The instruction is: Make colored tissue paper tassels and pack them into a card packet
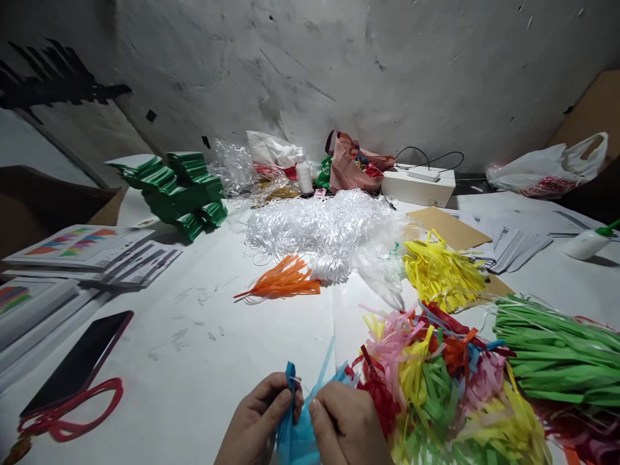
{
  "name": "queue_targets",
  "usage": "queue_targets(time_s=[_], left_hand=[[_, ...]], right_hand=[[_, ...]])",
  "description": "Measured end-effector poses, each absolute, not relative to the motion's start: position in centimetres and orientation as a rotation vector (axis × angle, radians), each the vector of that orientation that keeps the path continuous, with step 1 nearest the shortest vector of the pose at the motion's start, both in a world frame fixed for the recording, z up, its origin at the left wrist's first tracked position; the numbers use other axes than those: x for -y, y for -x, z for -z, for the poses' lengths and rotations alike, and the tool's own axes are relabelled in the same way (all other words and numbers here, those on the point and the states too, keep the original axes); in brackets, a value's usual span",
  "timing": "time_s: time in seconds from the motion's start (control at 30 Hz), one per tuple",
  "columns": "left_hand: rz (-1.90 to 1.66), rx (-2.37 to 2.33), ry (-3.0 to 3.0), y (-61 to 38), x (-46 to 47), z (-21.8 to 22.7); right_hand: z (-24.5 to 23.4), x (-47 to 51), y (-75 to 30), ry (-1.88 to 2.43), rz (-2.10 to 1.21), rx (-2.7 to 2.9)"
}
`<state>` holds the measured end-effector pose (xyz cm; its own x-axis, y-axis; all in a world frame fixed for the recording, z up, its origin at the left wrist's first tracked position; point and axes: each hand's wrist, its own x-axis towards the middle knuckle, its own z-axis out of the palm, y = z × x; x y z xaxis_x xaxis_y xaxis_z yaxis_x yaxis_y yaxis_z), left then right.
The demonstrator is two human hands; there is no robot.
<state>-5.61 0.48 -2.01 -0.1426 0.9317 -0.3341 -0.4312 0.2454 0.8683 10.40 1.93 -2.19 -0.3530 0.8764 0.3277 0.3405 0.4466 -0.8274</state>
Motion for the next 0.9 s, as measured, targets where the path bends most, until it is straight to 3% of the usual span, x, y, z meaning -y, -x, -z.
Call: queue_targets(time_s=[0.63,0.9], left_hand=[[-1.232,-1.112,-0.954,5.8,-0.1,2.1],[-1.227,-1.203,-1.063,7.3,-1.3,1.2]], right_hand=[[1.1,-2.5,-9.6,1.110,-0.779,1.876],[1.9,-3.2,-9.5,1.026,-0.729,2.127]])
